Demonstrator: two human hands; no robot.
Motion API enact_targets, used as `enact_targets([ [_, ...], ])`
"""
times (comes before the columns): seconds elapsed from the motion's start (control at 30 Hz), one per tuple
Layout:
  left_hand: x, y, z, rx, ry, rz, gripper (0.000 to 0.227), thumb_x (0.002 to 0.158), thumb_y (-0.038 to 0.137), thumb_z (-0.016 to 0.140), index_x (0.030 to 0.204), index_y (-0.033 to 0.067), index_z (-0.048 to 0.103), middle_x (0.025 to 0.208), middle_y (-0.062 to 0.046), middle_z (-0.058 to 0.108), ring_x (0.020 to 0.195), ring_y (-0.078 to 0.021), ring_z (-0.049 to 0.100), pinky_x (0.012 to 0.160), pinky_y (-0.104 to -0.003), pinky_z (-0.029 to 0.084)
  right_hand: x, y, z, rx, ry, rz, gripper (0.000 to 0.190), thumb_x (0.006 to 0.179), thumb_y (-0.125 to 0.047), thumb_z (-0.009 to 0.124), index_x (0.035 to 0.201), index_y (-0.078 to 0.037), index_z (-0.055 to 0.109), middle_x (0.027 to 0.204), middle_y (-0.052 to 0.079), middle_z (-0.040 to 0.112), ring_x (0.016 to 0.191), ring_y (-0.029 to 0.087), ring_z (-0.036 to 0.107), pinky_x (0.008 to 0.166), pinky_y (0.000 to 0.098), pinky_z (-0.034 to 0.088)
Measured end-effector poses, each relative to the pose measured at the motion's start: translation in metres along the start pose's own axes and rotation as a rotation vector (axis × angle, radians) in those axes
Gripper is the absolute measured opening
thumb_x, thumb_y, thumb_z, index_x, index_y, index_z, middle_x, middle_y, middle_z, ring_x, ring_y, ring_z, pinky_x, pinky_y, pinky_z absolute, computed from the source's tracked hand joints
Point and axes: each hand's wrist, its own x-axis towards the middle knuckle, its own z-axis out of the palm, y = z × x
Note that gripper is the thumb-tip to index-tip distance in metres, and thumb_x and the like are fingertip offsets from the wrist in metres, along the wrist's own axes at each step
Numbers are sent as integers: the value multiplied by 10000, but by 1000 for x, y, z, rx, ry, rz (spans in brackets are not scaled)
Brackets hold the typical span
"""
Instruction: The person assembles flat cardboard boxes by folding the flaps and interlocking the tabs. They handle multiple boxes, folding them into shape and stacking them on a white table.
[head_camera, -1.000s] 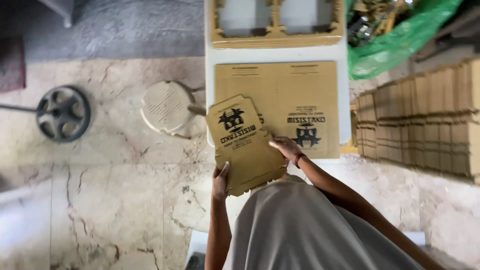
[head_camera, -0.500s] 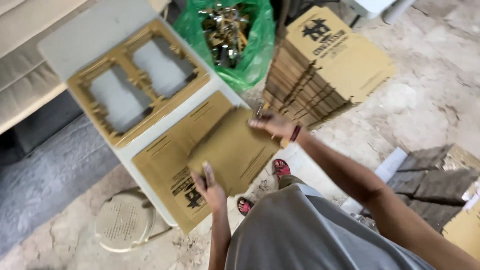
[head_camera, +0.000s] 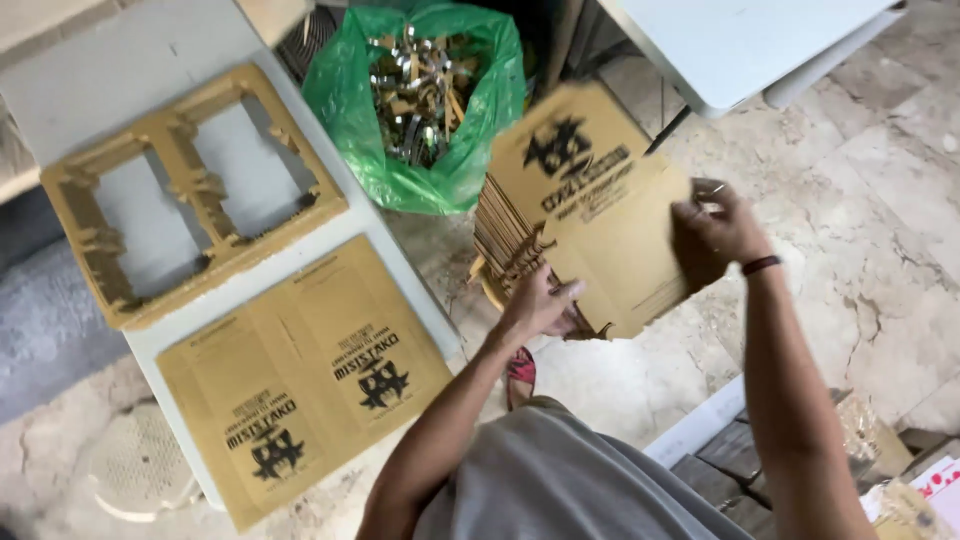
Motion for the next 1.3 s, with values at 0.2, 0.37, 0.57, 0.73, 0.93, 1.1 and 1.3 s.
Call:
enact_targets([
  [0.2, 17, 5, -36, 457, 325, -105, 532, 835, 667, 730, 933, 144, 708, 592, -6, 708, 556, -178, 742, 700, -314, 587, -5, 45, 10, -78, -86, 207, 537, 1084, -484, 560, 1563, -249, 494, 1444, 146, 590, 1359, 384, 509, 1156, 512, 389],
  [0.37, 101, 12, -59, 43, 772, 512, 527, 1060, 368, 618, 1438, 26, 481, 1466, -291, 528, 1429, -439, 418, 1176, -640, 339, -35, 71, 12, 530, 215, -52, 613, 1153, -425, 388, 1486, 83, 473, 1399, 336, 549, 1331, 481, 522, 1092, 594, 429],
  [0.57, 178, 55, -66, -78, 625, 481, 550, 1047, 604, 478, 1282, 182, 740, 1440, -139, 602, 1418, -360, 463, 1246, -491, 285, -33, 141, 68, 659, 516, 27, 423, 1084, -324, 542, 1301, 19, 665, 1331, 214, 648, 1303, 302, 572, 1091, 422, 493],
  [0.73, 266, 11, -76, -200, 885, 643, 194, 961, 267, 734, 1024, 103, 818, 1019, -157, 781, 1065, -214, 682, 964, -418, 553, -29, 144, 74, 695, 686, -11, 234, 1062, -207, 609, 1029, -8, 727, 1149, 204, 735, 1197, 291, 685, 1112, 439, 498],
  [0.93, 256, 22, -63, 118, 1002, 337, 359, 859, 517, 608, 1020, 245, 780, 1006, -19, 811, 979, -212, 747, 831, -356, 537, -31, 157, 65, 757, 648, 34, 157, 985, -194, 664, 1055, -78, 743, 1139, 65, 764, 1105, 139, 716, 949, 274, 584],
  [1.1, 183, 61, -87, -64, 714, 208, 973, 674, 817, 388, 1495, 298, 448, 1624, -88, 471, 1445, -370, 514, 1028, -509, 602, -33, 137, 35, 822, 631, 239, 377, 825, -248, 670, 1133, -82, 810, 1193, 59, 797, 1164, 190, 746, 972, 282, 675],
  [1.3, 58, -84, -184, 112, 867, 385, 821, 904, 710, 471, 1565, 246, 324, 1666, -116, 352, 1530, -342, 374, 1209, -610, 324, -98, 107, -24, 362, 543, -102, 385, 984, -272, 628, 1199, 35, 715, 1173, 264, 778, 1123, 349, 755, 891, 520, 615],
])
